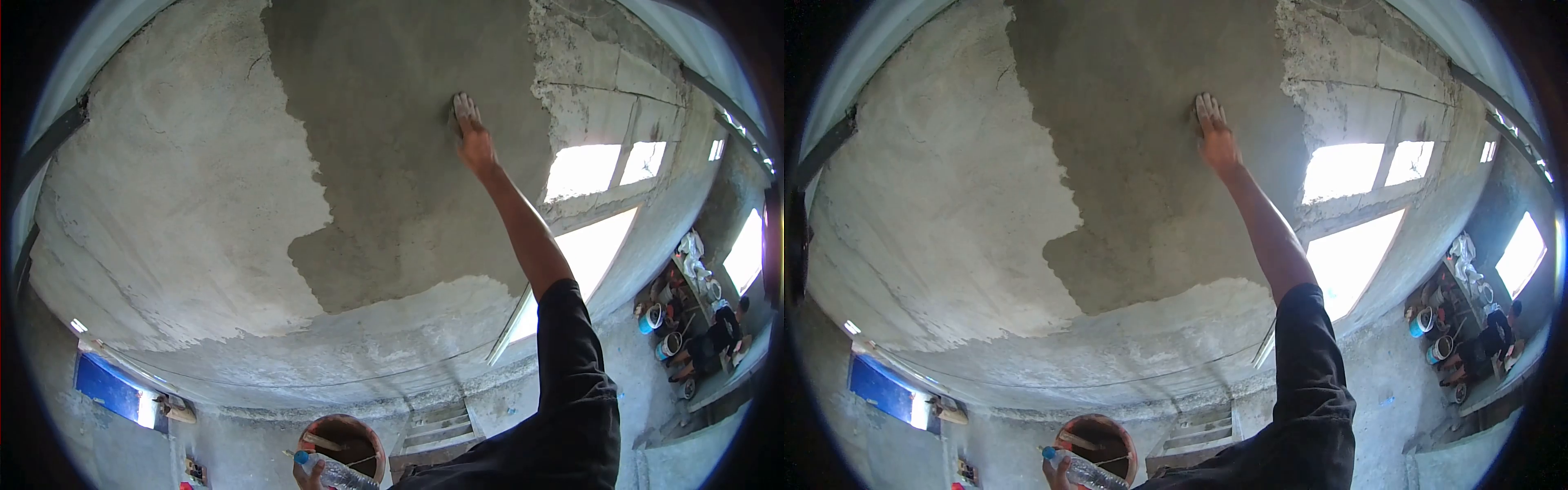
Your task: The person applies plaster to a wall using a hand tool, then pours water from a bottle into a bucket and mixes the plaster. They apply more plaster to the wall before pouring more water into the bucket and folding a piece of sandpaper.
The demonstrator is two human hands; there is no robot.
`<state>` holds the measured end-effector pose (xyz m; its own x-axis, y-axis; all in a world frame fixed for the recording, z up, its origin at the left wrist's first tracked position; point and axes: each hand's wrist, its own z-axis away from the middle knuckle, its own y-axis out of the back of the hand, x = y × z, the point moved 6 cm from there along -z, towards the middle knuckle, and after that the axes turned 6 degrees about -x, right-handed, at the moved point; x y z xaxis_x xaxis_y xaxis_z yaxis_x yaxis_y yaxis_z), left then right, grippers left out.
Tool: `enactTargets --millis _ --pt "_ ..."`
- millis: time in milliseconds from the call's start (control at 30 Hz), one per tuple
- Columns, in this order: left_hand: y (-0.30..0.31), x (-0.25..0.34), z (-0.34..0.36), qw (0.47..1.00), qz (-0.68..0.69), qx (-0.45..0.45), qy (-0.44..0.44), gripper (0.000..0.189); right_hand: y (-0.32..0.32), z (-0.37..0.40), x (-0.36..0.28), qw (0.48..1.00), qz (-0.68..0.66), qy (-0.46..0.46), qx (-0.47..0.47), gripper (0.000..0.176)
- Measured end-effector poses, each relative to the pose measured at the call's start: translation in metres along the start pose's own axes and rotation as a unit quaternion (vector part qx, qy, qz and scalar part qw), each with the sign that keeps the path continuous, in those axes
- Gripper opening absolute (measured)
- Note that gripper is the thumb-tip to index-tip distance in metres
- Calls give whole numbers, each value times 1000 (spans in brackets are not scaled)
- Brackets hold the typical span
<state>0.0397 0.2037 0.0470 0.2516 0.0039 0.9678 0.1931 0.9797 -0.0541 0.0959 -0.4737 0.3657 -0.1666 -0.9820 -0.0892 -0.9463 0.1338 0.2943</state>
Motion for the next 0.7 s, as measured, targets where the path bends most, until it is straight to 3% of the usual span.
enactTargets --millis 33,167,233,367,400,467,567,633,667,700 --pt "0 7 0 995 -99 1 -23 75 -7 15 0 999 -3 -11 -32 79" --pt "-2 -1 -11 999 -39 -11 -19 69 -34 77 7 991 -18 -43 -126 78" --pt "-10 5 -14 996 -25 -70 -55 58 -41 105 5 988 -18 -43 -148 78" --pt "-14 7 -20 989 -79 -95 -81 49 -45 127 8 982 9 -46 -185 76" --pt "-20 13 -18 989 -71 -89 -95 47 -42 119 6 981 7 -48 -186 76" --pt "-21 13 -18 989 -63 -82 -108 44 -20 83 15 993 6 -78 -93 73" --pt "-20 5 -20 991 -47 -95 -86 52 -7 41 24 992 -27 -105 -62 71" --pt "-28 12 -20 994 -9 -57 -90 49 -6 31 23 999 15 -37 -15 71" --pt "-30 13 -19 995 -8 -51 -88 49 -10 42 23 999 10 -35 -19 71" --pt "-33 14 -21 995 -3 -64 -77 48 -26 67 23 994 -11 -62 -92 67"
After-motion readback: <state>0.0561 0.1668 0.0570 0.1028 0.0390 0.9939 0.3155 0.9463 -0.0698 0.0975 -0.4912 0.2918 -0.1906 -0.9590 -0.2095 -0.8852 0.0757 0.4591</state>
